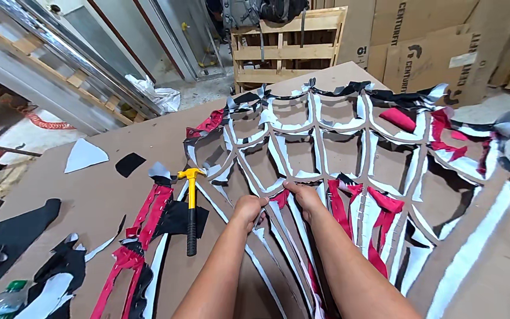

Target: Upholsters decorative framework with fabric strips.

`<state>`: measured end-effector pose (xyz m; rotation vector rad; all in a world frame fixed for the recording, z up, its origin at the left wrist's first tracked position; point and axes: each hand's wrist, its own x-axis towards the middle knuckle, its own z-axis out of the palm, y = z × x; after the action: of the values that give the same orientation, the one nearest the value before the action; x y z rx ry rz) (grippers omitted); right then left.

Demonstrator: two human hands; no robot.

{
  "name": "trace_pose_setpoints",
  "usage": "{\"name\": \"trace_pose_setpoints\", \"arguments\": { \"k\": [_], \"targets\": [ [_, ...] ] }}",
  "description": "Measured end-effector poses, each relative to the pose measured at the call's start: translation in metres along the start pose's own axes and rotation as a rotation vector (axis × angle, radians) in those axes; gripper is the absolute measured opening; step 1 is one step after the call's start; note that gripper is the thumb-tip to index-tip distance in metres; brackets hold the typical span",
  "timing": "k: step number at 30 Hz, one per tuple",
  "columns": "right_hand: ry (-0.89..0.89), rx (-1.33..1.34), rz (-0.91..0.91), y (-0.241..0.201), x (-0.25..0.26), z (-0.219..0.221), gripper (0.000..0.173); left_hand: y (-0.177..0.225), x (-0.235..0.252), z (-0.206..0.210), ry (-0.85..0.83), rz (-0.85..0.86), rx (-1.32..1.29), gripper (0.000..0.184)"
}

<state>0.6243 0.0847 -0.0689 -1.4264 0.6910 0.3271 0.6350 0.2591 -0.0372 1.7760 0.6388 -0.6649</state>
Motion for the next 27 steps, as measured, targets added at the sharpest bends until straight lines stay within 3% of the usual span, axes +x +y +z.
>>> {"name": "trace_pose_setpoints", "arguments": {
  "k": [4,7,13,22,24,27],
  "targets": [
    [-0.029,-0.068,-0.04,0.007,-0.003,-0.011,0.065,0.0,0.004,0.003,-0.013,-0.05,-0.073,0.029],
    [-0.127,-0.052,-0.095,0.013,0.006,-0.014,0.051,-0.002,0.006,0.004,0.039,-0.071,-0.166,0.034],
    [0.061,-0.133,-0.123,0.014,0.015,-0.002,0.032,-0.001,0.005,0.006,0.019,-0.032,0.028,0.038],
    [-0.005,-0.056,-0.08,0.006,0.017,-0.004,0.038,-0.001,0.005,0.007,0.005,-0.036,0.064,0.035],
    [-0.032,-0.152,-0.1,0.002,0.01,-0.008,0.04,-0.001,0.007,0.008,0.022,-0.043,0.023,0.034],
    [0.007,-0.573,-0.167,-0.007,-0.032,-0.023,0.046,0.001,0.005,0.009,0.046,-0.058,0.009,0.035]
  ]
}}
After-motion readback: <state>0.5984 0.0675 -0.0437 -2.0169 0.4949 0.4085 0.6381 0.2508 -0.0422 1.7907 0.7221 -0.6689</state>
